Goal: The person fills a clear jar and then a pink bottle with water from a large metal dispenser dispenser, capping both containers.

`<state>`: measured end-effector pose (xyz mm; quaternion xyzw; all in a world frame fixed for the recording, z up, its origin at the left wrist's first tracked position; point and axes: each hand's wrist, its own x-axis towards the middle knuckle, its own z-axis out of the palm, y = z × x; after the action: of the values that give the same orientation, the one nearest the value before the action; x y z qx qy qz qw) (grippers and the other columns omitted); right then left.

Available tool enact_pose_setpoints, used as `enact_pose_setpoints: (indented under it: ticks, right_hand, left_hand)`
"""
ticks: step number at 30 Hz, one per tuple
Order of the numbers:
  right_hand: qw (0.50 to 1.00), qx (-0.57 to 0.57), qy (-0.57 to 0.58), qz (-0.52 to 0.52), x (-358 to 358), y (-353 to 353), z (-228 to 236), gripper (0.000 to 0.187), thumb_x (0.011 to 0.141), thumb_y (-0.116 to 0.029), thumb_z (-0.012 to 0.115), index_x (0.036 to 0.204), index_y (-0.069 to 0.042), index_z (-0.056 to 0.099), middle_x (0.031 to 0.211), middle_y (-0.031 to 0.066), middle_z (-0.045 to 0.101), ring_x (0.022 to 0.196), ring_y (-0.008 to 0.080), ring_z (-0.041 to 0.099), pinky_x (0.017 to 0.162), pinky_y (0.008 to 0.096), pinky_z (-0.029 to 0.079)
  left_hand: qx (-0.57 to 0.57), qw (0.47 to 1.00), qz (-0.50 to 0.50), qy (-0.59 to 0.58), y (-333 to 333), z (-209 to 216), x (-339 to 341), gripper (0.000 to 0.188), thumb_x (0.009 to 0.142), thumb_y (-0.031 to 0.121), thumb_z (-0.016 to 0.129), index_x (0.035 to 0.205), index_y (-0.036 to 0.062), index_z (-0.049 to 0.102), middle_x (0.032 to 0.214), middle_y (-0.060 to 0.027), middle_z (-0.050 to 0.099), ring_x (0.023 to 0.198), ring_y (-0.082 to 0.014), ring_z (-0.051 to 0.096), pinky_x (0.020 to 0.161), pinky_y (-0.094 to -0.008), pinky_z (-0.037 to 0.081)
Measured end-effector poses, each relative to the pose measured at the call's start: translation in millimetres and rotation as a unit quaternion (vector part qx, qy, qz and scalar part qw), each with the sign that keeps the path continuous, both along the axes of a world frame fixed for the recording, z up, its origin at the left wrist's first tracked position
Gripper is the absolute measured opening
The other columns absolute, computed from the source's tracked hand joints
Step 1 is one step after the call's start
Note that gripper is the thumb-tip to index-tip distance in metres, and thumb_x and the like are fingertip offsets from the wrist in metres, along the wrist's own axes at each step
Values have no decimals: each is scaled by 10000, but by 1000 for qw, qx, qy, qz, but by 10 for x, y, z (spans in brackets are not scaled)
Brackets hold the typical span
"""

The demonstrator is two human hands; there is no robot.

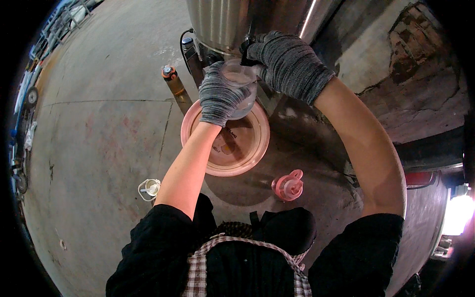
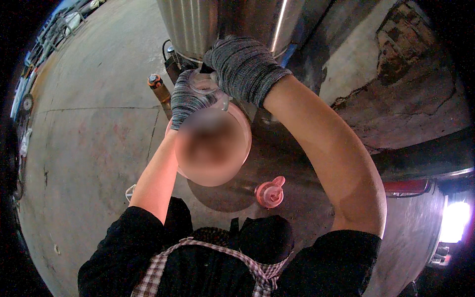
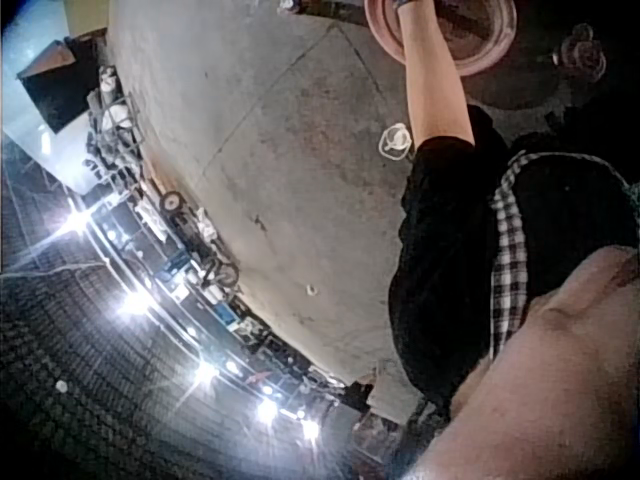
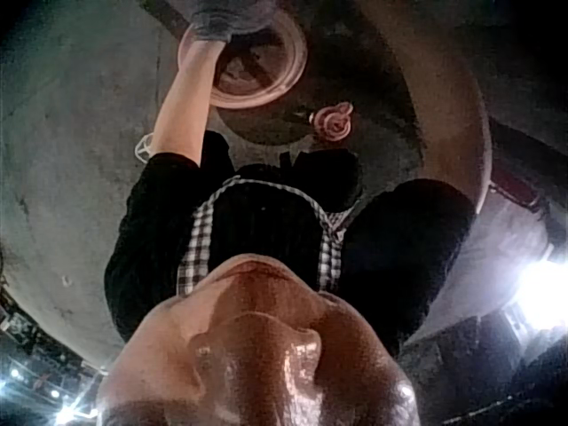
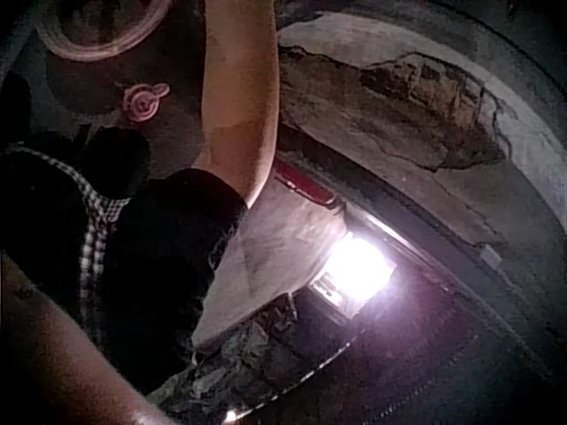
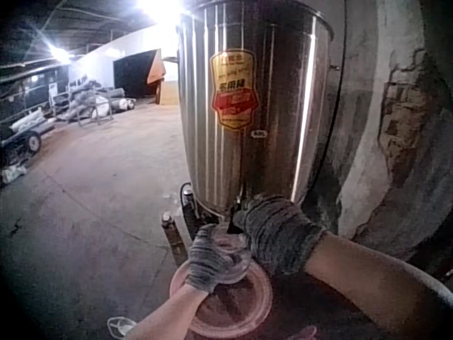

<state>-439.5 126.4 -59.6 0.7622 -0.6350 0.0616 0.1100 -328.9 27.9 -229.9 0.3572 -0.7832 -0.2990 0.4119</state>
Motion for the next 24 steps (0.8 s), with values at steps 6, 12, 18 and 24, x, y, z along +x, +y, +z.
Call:
enact_pose_setpoints:
  ticks: [6,12,18,24]
  right_hand:
    - [999,-27,7,27,21,23,3,285,745,-202,641,992,-61,630,975,122,614,943,295,570,857,391,463]
    - [999,-28,6,28,50,47,42,277,749,-194,637,992,-63,631,979,121,611,944,295,570,858,392,464]
    - [999,-23,19,16,46,44,25,283,765,-224,631,996,-61,631,967,126,612,939,293,572,853,391,465]
    - [999,31,-1,-23,54,17,60,296,780,-260,629,1000,-62,633,960,126,610,941,294,572,850,388,466]
  left_hand:
    - [-1,1000,18,4,78,106,26,689,484,391,844,1025,60,575,925,-170,636,850,-324,629,786,-388,508]
    - [-3,1000,23,-5,-20,18,-2,693,477,390,846,1022,62,570,921,-167,638,854,-324,628,790,-388,507]
    - [-23,999,26,-5,-2,12,6,685,483,404,841,1014,66,570,915,-166,639,853,-325,628,787,-391,507]
    - [-25,999,30,6,15,68,19,676,490,418,835,1006,70,570,908,-167,640,850,-327,628,782,-394,508]
